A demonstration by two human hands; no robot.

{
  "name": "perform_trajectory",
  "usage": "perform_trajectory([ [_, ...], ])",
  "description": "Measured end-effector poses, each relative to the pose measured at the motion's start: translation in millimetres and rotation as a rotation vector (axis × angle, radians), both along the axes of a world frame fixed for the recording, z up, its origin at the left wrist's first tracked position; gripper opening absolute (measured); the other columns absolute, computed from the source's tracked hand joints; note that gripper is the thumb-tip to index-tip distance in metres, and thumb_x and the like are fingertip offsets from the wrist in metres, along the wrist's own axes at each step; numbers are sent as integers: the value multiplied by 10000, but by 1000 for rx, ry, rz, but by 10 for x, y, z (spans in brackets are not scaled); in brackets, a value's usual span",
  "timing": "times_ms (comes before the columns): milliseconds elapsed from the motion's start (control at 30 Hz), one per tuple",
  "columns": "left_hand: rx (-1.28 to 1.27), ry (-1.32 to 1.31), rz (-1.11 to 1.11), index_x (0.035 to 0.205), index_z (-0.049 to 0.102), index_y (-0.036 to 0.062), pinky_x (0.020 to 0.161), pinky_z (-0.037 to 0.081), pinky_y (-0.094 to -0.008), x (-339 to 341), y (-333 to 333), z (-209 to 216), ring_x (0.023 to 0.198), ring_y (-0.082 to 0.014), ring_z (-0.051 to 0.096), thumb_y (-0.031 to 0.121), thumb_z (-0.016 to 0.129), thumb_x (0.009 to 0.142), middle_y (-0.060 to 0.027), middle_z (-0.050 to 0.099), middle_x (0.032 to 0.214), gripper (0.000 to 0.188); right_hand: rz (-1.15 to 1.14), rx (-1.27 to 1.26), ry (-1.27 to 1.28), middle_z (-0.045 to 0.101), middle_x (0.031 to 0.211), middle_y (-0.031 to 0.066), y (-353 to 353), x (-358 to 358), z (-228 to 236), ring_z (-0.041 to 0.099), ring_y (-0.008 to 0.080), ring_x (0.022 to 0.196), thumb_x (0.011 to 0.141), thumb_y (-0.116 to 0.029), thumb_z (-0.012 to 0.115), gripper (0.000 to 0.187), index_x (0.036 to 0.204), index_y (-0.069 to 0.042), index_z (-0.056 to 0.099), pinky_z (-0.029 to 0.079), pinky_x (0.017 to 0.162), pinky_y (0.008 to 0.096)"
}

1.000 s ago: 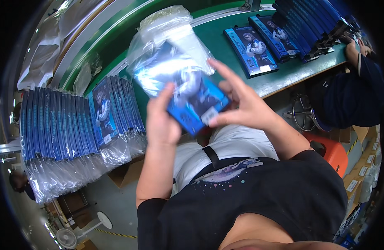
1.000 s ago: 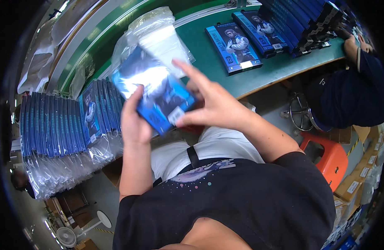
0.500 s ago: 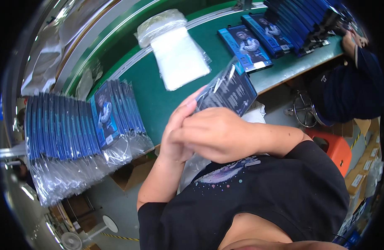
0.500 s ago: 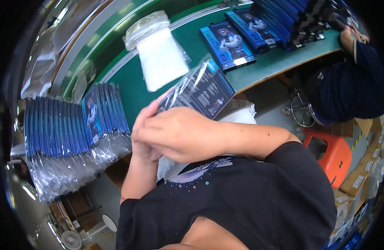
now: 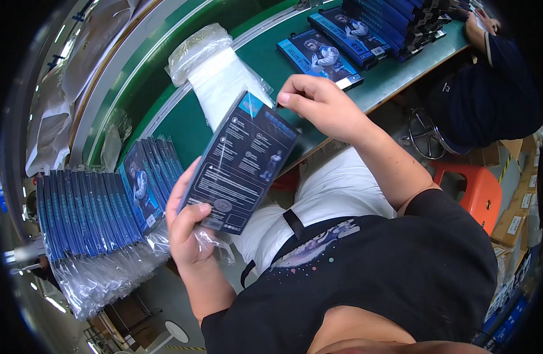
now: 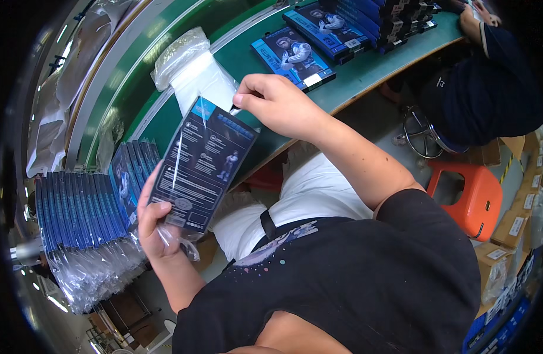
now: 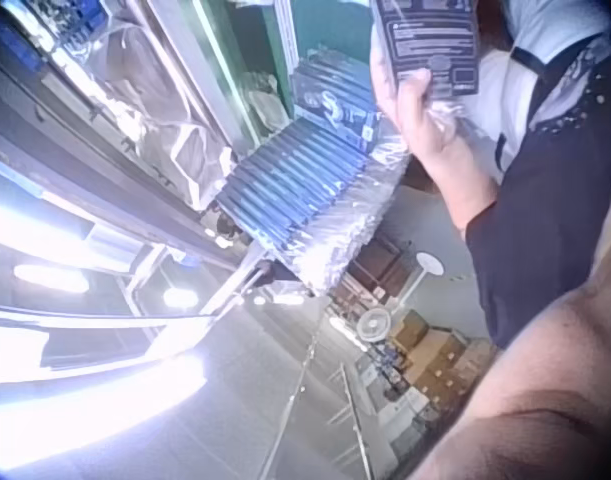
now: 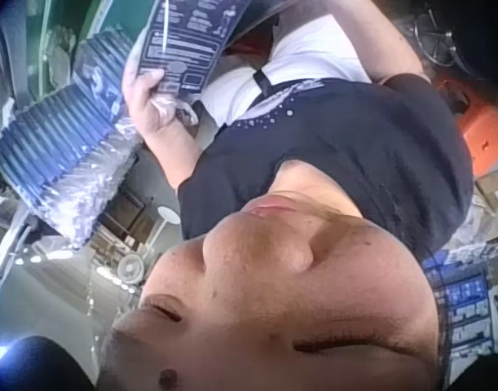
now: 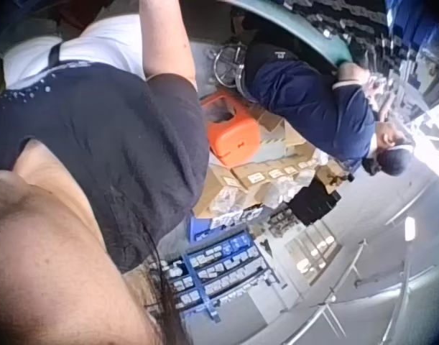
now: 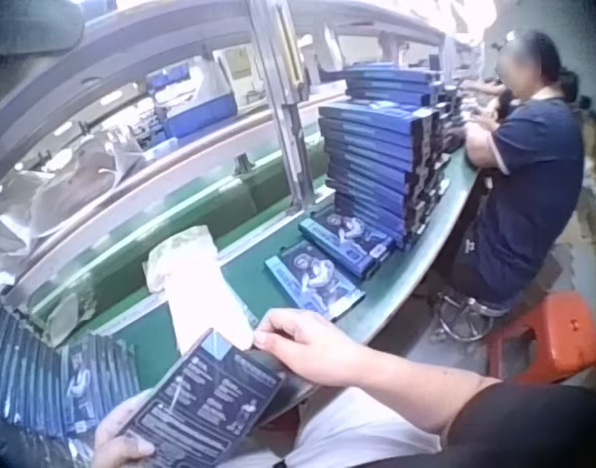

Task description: Manually placing small boxed items into plastic bags and stacking them on a factory assembly line.

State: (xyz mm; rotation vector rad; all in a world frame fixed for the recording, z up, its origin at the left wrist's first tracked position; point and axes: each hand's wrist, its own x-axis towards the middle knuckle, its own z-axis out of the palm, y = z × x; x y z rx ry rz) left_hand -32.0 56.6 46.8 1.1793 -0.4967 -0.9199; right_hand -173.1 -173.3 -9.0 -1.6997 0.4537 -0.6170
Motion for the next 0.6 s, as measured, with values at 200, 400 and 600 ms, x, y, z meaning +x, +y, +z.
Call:
perform_trajectory([
  [200,-241,-622,320,1303,458,-99,962,456,-364,89,259,342,1056,-306,609,37,522,713,-250,561,1213,609,-657,-655,-6,614,977,177,-454,189,-238,587,345,895,866,-253,624,288,971,15,604,475,792,409],
  [400,777,-1642,377,1320,510,55,1120,211,-461,882,497,-60,1326,-327,403,132,569,841,-157,462,1401,488,-541,-1028,503,443,1295,299,-521,228,-614,360,427,1283,726,-443,748,756,1245,53,510,255,1084,527],
  [600,836,-1871,509,1297,541,89,1115,155,-560,700,208,-70,1380,-350,296,142,582,840,-138,432,1429,461,-532,-803,687,455,1300,273,-477,228,-441,406,401,1253,666,-493,766,852,1301,7,496,324,1030,460],
])
